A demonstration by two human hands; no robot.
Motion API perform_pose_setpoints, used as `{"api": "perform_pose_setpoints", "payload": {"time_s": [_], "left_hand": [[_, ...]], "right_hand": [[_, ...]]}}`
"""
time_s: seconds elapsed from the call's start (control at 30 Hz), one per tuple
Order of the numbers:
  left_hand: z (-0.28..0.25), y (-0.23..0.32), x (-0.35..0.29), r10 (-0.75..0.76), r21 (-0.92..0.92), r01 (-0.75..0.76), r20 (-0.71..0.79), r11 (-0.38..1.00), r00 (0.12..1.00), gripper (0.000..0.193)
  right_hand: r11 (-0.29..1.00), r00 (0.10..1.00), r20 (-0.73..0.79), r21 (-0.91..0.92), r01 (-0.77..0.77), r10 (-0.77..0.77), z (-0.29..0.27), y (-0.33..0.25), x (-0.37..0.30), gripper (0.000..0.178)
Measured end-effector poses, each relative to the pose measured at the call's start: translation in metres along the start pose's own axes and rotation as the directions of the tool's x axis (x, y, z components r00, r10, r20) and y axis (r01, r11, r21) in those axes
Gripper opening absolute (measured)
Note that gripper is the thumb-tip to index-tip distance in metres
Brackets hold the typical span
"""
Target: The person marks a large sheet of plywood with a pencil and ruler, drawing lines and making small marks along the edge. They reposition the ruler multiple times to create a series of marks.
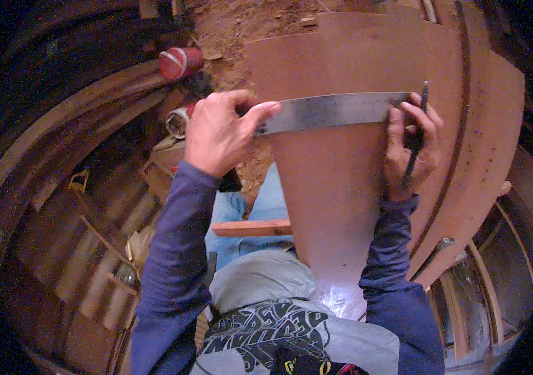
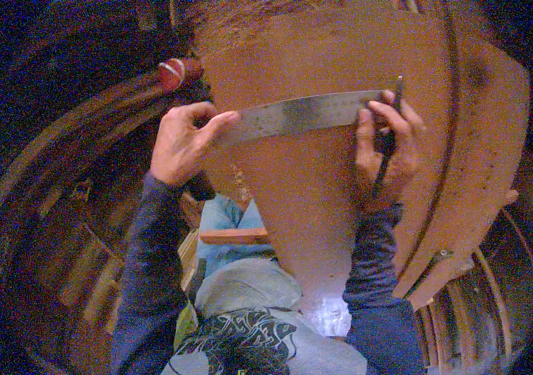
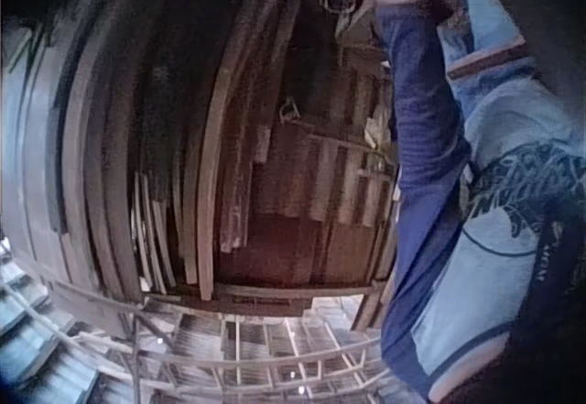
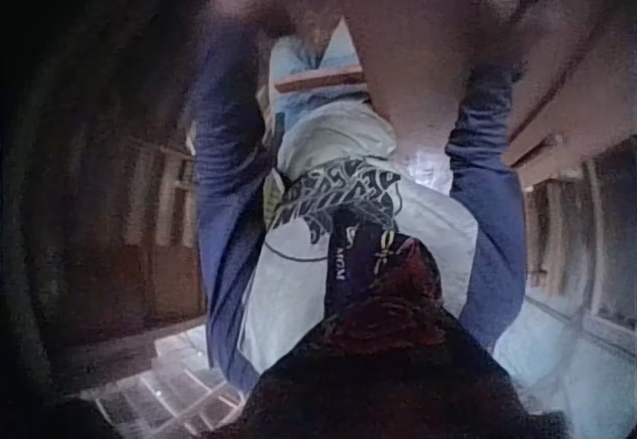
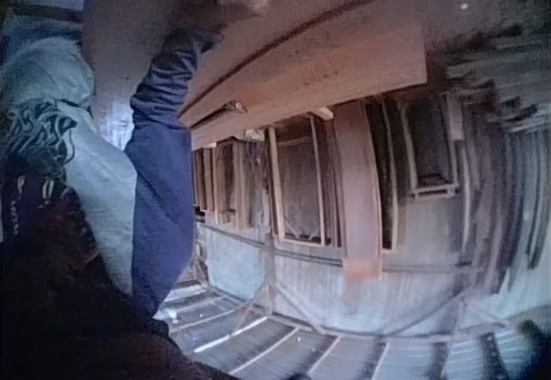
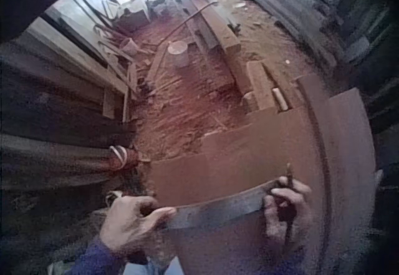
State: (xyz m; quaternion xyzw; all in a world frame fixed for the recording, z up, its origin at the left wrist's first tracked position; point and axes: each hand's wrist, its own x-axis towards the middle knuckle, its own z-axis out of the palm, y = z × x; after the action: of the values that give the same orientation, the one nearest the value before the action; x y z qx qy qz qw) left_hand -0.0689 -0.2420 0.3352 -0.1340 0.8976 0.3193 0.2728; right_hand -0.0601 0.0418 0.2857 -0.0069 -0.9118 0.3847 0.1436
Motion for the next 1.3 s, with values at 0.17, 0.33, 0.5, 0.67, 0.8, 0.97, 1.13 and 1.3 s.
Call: {"api": "perform_pose_setpoints", "payload": {"time_s": [0.17,0.33,0.5,0.67,0.8,0.97,1.13,1.3], "left_hand": [[0.001,-0.002,0.000,-0.051,-0.018,0.051,-0.009,0.999,0.999,0.049],[0.000,-0.006,0.001,-0.026,-0.027,0.027,0.016,0.999,1.000,0.049],[0.010,-0.008,0.009,-0.006,-0.004,0.006,0.008,1.000,1.000,0.050],[0.018,-0.009,0.013,-0.035,-0.036,0.035,0.012,0.999,0.999,0.051],[0.016,-0.008,0.013,-0.008,0.016,0.008,0.000,1.000,1.000,0.051],[0.009,-0.002,0.013,0.025,0.089,-0.023,-0.016,0.996,1.000,0.051],[0.011,0.007,0.008,0.047,0.075,-0.043,-0.052,0.996,0.998,0.049],[0.015,0.003,0.008,0.101,0.111,-0.092,-0.079,0.990,0.992,0.046]], "right_hand": [[1.000,1.000,0.002,0.025,0.001,-0.001,0.001,-0.002,0.001,0.022],[1.000,1.000,-0.002,0.016,-0.025,0.025,0.002,-0.003,-0.002,0.022],[1.000,1.000,-0.027,0.007,0.006,-0.005,0.003,0.007,0.000,0.022],[1.000,1.000,-0.028,0.001,-0.014,0.014,0.002,0.011,-0.002,0.019],[1.000,0.999,-0.026,0.004,-0.024,0.024,0.002,0.008,0.000,0.019],[1.000,1.000,-0.026,0.017,-0.003,0.004,0.002,0.009,0.005,0.019],[1.000,1.000,-0.022,0.026,0.004,-0.003,0.000,0.013,0.007,0.017],[0.998,0.999,-0.024,0.064,-0.028,0.030,0.001,0.015,0.005,0.018]]}}
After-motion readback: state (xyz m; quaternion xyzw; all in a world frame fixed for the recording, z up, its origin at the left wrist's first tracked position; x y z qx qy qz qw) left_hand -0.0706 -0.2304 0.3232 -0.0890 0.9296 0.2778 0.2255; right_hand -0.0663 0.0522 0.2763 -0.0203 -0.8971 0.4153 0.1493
